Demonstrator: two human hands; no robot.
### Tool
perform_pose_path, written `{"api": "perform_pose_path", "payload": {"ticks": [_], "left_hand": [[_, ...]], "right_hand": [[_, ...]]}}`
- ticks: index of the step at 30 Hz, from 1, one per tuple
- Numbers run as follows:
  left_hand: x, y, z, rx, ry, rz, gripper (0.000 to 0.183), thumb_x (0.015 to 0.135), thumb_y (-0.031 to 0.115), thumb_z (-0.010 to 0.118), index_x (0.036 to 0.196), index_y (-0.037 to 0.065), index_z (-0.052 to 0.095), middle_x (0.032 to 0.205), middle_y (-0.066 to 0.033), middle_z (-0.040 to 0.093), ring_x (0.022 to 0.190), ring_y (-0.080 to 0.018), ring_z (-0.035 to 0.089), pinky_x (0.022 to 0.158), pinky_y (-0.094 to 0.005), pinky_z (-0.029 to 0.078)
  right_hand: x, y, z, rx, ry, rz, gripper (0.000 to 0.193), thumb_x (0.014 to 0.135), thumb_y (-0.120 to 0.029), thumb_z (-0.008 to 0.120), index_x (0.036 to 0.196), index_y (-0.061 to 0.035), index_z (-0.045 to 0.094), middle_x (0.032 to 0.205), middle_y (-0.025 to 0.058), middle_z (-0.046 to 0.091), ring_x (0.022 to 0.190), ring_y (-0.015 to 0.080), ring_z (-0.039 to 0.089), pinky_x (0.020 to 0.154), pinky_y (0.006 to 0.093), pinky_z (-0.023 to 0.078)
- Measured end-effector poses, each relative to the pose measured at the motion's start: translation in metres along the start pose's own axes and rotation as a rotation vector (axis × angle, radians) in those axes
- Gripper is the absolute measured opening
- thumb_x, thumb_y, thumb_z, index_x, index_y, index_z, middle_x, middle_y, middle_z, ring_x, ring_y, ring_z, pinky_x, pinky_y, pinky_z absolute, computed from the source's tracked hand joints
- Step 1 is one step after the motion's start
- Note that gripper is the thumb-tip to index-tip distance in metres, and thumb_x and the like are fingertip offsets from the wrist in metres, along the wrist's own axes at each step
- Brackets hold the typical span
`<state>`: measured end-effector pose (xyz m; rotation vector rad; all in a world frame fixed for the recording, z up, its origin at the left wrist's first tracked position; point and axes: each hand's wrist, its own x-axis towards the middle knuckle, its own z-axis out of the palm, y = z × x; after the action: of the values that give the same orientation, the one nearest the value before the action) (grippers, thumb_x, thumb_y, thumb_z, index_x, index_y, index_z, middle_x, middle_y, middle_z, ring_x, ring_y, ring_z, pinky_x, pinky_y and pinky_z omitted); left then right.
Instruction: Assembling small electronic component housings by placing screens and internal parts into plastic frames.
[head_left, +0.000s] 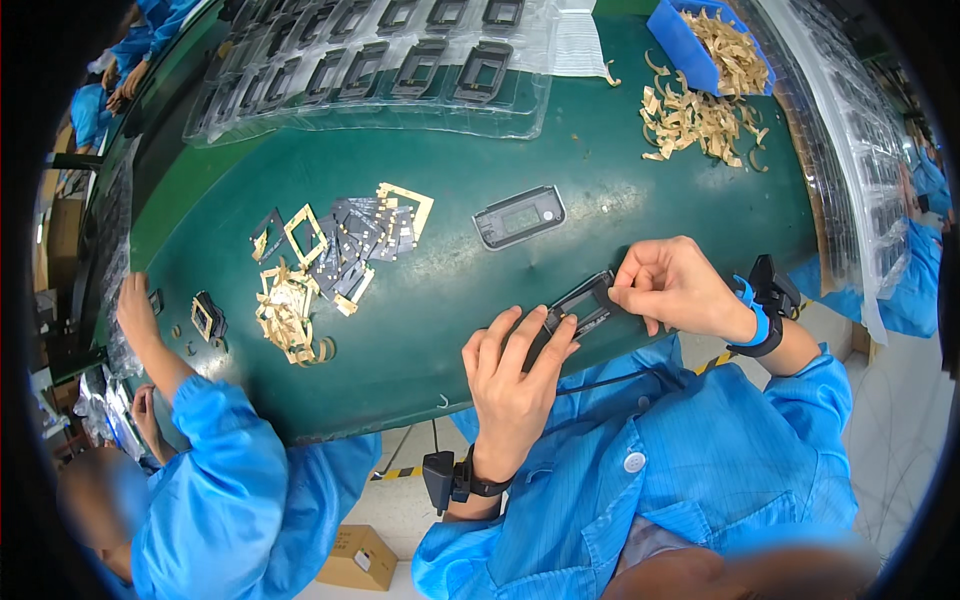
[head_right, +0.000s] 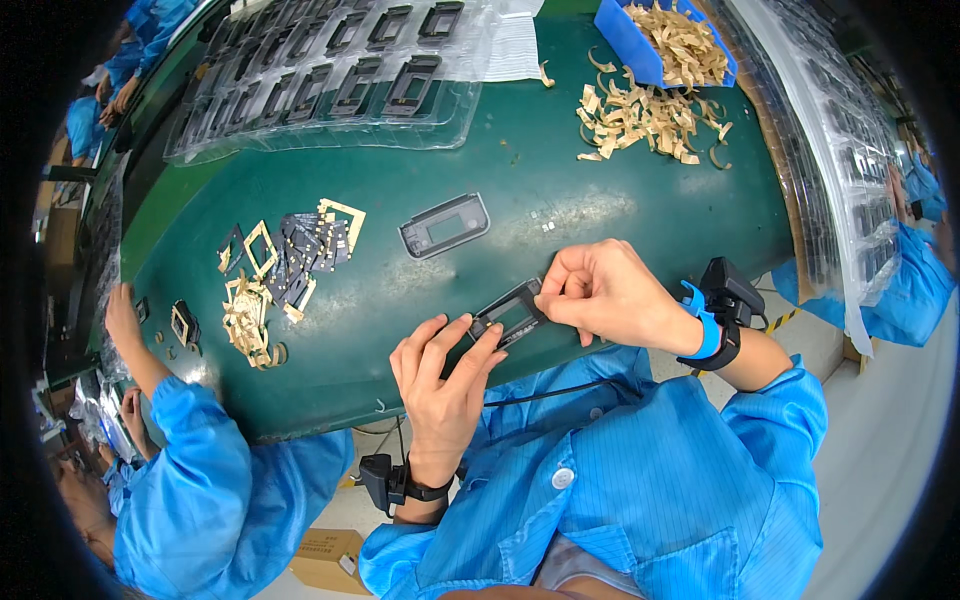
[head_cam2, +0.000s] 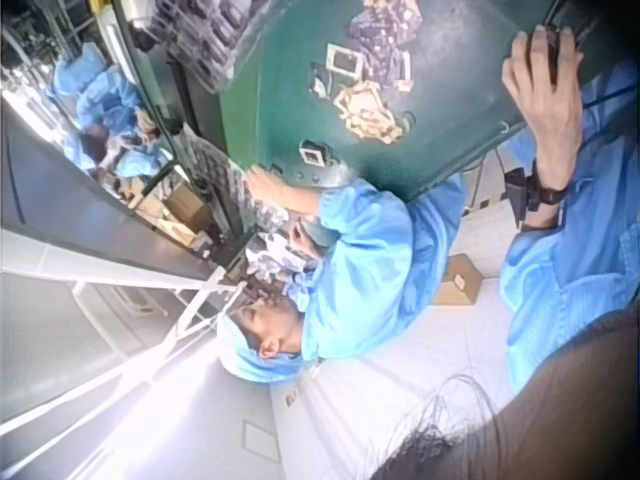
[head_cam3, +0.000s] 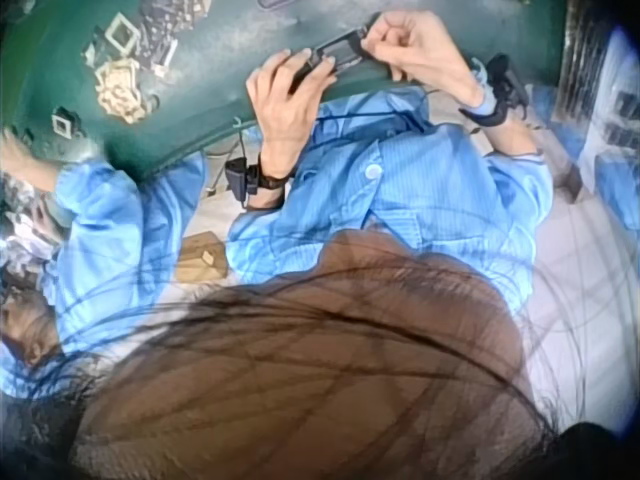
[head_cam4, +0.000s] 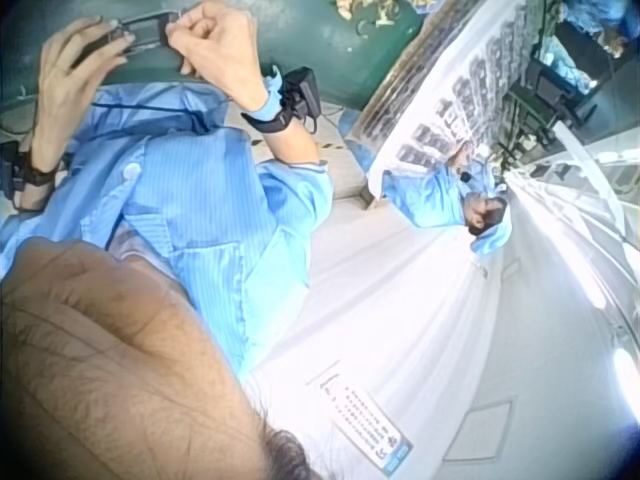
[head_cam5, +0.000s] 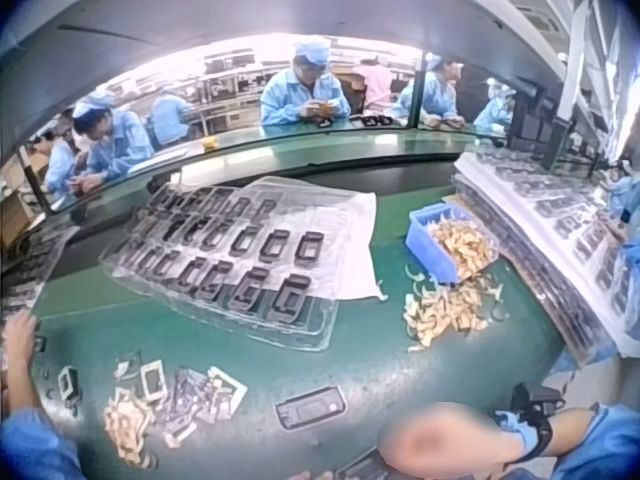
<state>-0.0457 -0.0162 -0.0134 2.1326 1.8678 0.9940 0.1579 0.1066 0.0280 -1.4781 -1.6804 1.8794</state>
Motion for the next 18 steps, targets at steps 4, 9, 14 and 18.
{"api": "perform_pose_path", "payload": {"ticks": [4,9,14,18], "left_hand": [[0.0026,0.0026,0.0006,0.012,-0.006,0.015,0.037,0.075,0.021,0.084,0.111,0.022,0.078,0.116,-0.0031,0.068,0.110,-0.0261,0.060,0.092,-0.0421,0.043],[0.0038,0.0022,-0.0021,0.034,-0.023,0.019,0.038,0.077,0.021,0.083,0.113,0.021,0.077,0.116,-0.0038,0.068,0.110,-0.0265,0.060,0.092,-0.0424,0.043],[0.0026,0.0016,0.0005,0.039,-0.011,0.025,0.038,0.077,0.021,0.083,0.114,0.021,0.076,0.116,-0.0037,0.068,0.109,-0.0265,0.061,0.091,-0.0425,0.043],[0.0043,0.0019,0.0009,0.070,-0.024,0.048,0.038,0.077,0.022,0.083,0.114,0.020,0.076,0.116,-0.0033,0.068,0.109,-0.0264,0.061,0.090,-0.0427,0.043]], "right_hand": [[-0.0024,-0.0027,-0.0015,-0.006,0.024,0.001,0.012,0.085,-0.010,0.072,0.082,0.0014,0.068,0.059,0.0014,0.064,0.047,0.0069,0.061,0.042,0.0213,0.041],[-0.0008,-0.0046,-0.0005,-0.044,0.030,0.007,0.013,0.085,-0.010,0.072,0.081,0.0011,0.068,0.057,0.0021,0.063,0.047,0.0068,0.060,0.041,0.0217,0.039],[-0.0013,-0.0047,-0.0002,-0.036,0.033,0.005,0.014,0.086,-0.011,0.072,0.080,0.0011,0.068,0.057,0.0023,0.063,0.046,0.0069,0.060,0.041,0.0218,0.039],[-0.0014,-0.0065,-0.0006,-0.045,0.039,0.027,0.014,0.085,-0.011,0.072,0.080,0.0018,0.068,0.058,0.0023,0.064,0.046,0.0071,0.061,0.041,0.0220,0.040]]}}
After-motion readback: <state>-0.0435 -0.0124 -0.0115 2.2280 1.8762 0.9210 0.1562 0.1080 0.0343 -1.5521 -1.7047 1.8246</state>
